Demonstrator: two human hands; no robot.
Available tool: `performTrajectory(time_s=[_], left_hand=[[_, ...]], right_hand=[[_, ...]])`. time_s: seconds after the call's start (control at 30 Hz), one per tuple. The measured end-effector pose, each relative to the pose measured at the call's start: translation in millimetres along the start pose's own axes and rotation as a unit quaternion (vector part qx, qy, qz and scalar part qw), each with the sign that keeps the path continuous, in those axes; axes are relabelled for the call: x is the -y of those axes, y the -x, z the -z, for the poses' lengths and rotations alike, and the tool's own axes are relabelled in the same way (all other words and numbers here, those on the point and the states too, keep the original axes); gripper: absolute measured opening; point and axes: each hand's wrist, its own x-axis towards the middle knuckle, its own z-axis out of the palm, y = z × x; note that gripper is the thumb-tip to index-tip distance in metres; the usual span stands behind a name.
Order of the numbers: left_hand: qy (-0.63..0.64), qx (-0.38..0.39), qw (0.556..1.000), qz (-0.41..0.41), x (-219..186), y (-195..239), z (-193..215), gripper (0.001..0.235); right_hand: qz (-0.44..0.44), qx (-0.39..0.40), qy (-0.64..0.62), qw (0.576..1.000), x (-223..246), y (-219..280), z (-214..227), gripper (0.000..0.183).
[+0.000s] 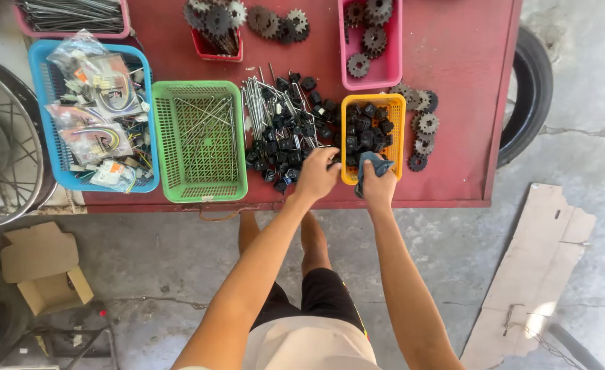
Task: The person stands at a red table outdoors and uses a dark cloth to wipe and clean long, thin metal rods. They pick up the rods from a green basket, wipe them individually, and place them back into the basket. The table also holds other bicycle parts, including a wheel and gears.
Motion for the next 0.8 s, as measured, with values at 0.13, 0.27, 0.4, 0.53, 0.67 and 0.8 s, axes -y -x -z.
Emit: performTrajectory(time_s=[0.13,0.27,0.4,0.53,0.67,0.8], left_hand=[[-0.023,-0.002,0.992,0.124,44,-17,17,0.026],[-0.088,-0.049,0.972,0.213,74,-51,15,0.029],[-0.098,-0.057,0.929,0.353,79,-80,2,0.036],[-0.124,-0.044,0.914,0.383,56,-89,-5,0.037],[-0.131,-0.088,0.898,0.411,67,-96,-24,0.062],[-0.162,-0.059,0.896,0.41,48,-103,-23,0.066]], right_hand=[[-0.018,0.024,0.006,1.0,7,18,-23,0.021],[-0.024,0.072,0.001,0.997,6,20,-57,0.019],[0.0,0.132,0.112,0.985,27,11,-81,0.029],[0.001,0.15,0.172,0.974,8,-21,-105,0.032],[-0.001,0.148,0.154,0.977,-3,-27,-105,0.029],[-0.02,0.151,0.127,0.98,11,-14,-88,0.027]])
